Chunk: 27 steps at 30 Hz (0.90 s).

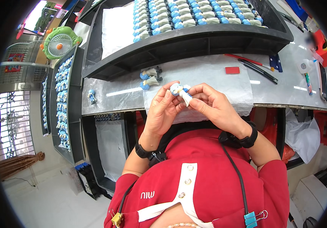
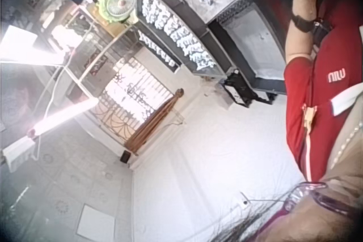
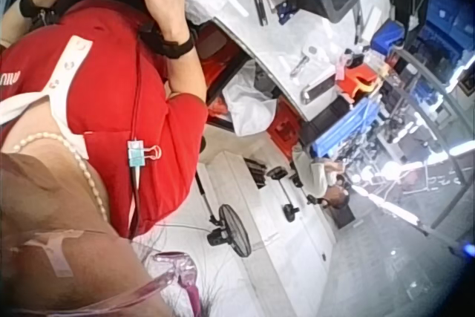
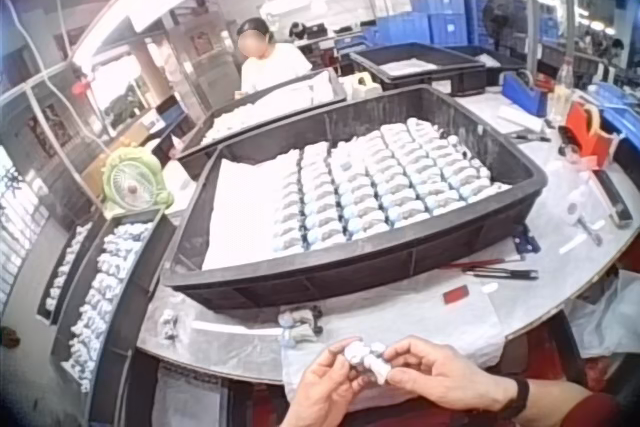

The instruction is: The person is inspecting and cleaning small blue-haired anime figurines at a production workstation.

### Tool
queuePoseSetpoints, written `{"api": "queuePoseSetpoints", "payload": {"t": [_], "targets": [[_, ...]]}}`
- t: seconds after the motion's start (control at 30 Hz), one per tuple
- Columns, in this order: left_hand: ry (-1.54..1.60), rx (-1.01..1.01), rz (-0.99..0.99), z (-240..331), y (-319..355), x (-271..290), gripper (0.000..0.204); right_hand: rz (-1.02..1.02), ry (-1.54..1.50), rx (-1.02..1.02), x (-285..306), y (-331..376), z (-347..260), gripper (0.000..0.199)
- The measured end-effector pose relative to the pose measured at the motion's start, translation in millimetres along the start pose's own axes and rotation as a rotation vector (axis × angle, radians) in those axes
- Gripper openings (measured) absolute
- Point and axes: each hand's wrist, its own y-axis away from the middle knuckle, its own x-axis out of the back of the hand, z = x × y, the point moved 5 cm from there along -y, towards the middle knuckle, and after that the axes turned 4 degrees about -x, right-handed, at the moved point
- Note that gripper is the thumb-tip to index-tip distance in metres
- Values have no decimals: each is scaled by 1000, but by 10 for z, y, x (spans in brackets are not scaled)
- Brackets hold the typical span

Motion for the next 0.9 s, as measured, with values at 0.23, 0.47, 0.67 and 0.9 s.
{"api": "queuePoseSetpoints", "payload": {"t": [0.23,0.47,0.67,0.9], "targets": [[-19,-9,-11,12,23,-18,42,-16,42,43,-44,21,-52,29],[-46,-15,-11,27,40,-53,40,-17,22,-1,-53,41,-58,31],[-35,-10,-18,9,48,-69,40,-3,7,14,-51,55,-58,31],[-82,-32,-3,31,71,-97,42,44,205,119,-11,51,-88,36]]}}
